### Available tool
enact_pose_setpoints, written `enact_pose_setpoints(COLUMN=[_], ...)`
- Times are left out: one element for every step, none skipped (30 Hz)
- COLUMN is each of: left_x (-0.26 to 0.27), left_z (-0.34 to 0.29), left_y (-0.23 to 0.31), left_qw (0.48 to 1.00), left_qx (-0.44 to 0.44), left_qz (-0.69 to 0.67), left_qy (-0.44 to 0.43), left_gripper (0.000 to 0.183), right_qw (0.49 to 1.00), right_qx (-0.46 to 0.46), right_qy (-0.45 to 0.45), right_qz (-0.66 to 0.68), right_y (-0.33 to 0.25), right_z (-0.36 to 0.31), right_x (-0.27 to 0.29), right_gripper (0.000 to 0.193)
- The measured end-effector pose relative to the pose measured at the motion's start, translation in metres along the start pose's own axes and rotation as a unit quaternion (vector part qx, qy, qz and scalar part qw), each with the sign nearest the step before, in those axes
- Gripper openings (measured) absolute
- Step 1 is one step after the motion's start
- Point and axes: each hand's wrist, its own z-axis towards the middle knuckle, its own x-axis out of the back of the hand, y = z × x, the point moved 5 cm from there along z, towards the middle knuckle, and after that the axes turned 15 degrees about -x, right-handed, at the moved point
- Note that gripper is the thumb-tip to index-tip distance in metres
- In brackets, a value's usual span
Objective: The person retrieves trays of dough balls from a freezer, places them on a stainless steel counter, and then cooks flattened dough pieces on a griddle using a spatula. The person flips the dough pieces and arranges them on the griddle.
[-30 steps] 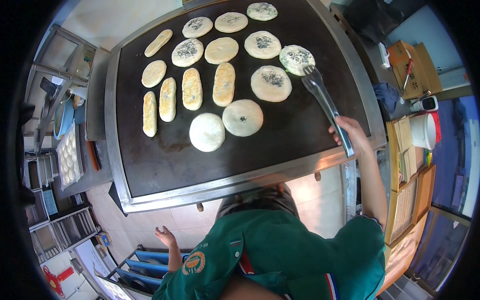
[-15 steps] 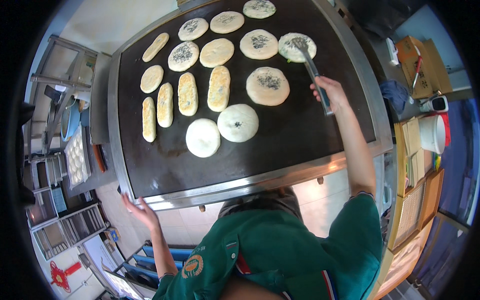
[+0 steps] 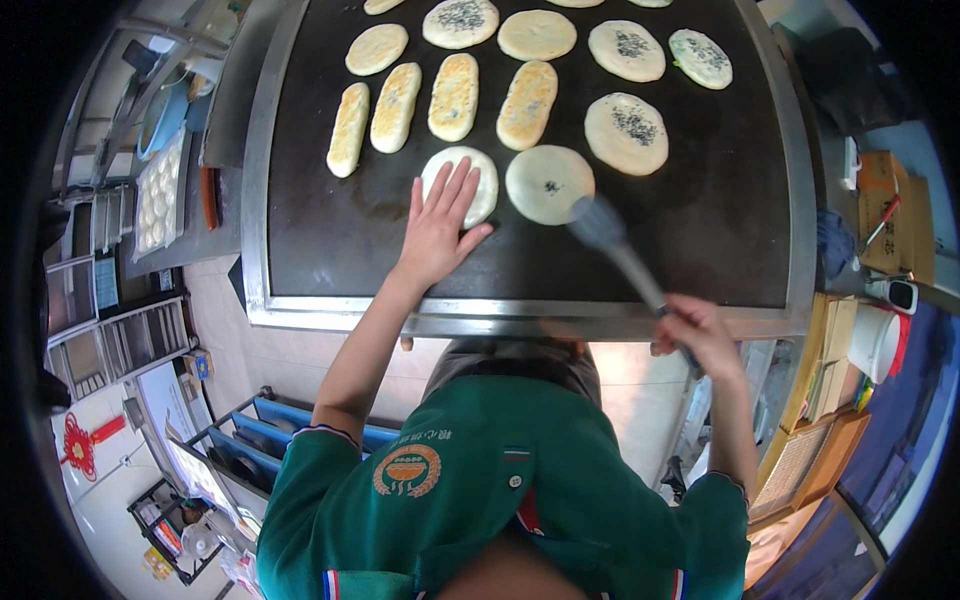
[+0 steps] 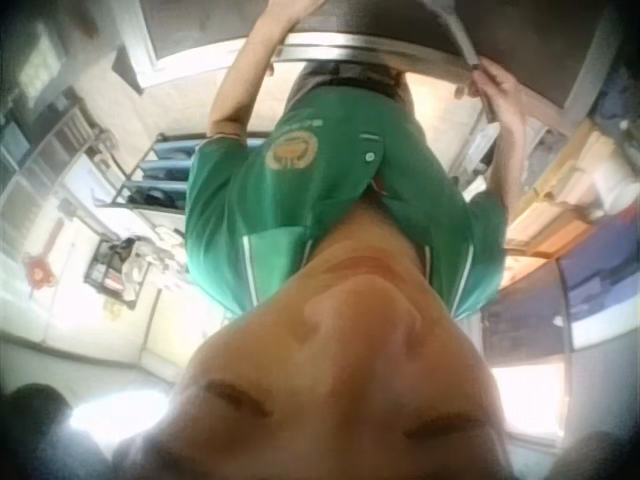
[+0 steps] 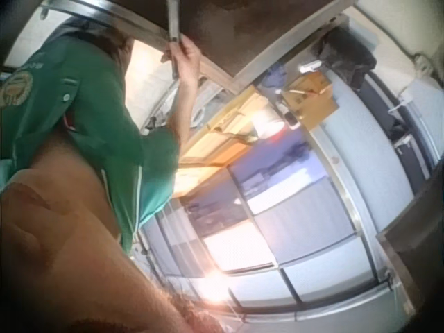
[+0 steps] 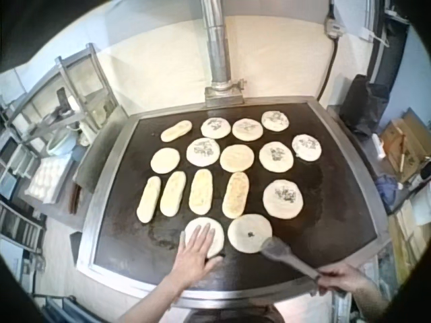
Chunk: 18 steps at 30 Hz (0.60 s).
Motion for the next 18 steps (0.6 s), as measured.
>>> enact_pose_setpoints(left_x=[0.004,0.008,0.017,0.022,0.030,0.038,0.043,0.046,0.049,0.052,0.057,0.063,0.069,0.074,0.077,0.077,0.073,0.067], left_z=[-0.002,-0.006,-0.013,-0.023,-0.035,-0.048,-0.062,-0.076,-0.090,-0.103,-0.114,-0.123,-0.127,-0.130,-0.128,-0.122,-0.111,-0.099], left_y=[-0.003,-0.005,-0.007,-0.012,-0.018,-0.023,-0.029,-0.034,-0.039,-0.043,-0.046,-0.049,-0.050,-0.052,-0.052,-0.051,-0.049,-0.047], left_qw=[0.999,0.995,0.994,0.990,0.984,0.975,0.965,0.962,0.962,0.963,0.965,0.962,0.954,0.944,0.940,0.944,0.953,0.960], left_qx=[0.009,0.011,0.010,0.037,0.049,0.059,0.081,0.100,0.112,0.126,0.135,0.142,0.143,0.156,0.149,0.132,0.111,0.087], left_qz=[-0.037,-0.077,-0.052,-0.057,-0.058,-0.055,-0.074,-0.093,-0.086,-0.082,-0.070,-0.064,-0.058,-0.065,-0.057,-0.061,-0.064,-0.070], left_qy=[0.028,0.056,0.098,0.127,0.160,0.205,0.236,0.237,0.235,0.223,0.213,0.225,0.257,0.282,0.301,0.296,0.275,0.258], left_gripper=[0.072,0.070,0.068,0.066,0.064,0.062,0.057,0.056,0.055,0.054,0.054,0.054,0.055,0.055,0.056,0.058,0.059,0.060], right_qw=[0.998,0.994,0.992,0.989,0.989,0.989,0.991,0.993,0.996,0.999,0.999,0.994,0.982,0.952,0.908,0.850,0.846,0.862], right_qx=[-0.032,-0.049,-0.080,-0.115,-0.089,-0.111,-0.071,-0.058,-0.024,-0.013,0.020,0.050,0.050,0.163,0.240,0.318,0.327,0.303], right_qy=[-0.035,-0.079,-0.084,-0.089,-0.114,-0.100,-0.112,-0.095,-0.080,-0.034,0.004,0.044,0.146,0.192,0.244,0.295,0.286,0.272], right_qz=[-0.029,-0.051,-0.043,-0.030,0.002,0.019,0.033,0.036,0.031,-0.014,-0.050,-0.086,-0.112,-0.176,-0.240,-0.299,-0.308,-0.302], right_y=[0.002,0.002,0.002,0.003,-0.004,-0.008,-0.018,-0.024,-0.031,-0.033,-0.037,-0.042,-0.041,-0.051,-0.056,-0.059,-0.055,-0.048], right_z=[0.006,0.013,0.026,0.041,0.057,0.073,0.086,0.097,0.105,0.106,0.105,0.102,0.096,0.085,0.073,0.060,0.055,0.051], right_x=[-0.022,-0.044,-0.063,-0.082,-0.098,-0.108,-0.118,-0.125,-0.131,-0.135,-0.140,-0.143,-0.143,-0.151,-0.158,-0.165,-0.171,-0.173], right_gripper=[0.026,0.027,0.027,0.026,0.026,0.026,0.025,0.024,0.025,0.026,0.028,0.031,0.046,0.049,0.052,0.055,0.057,0.056])
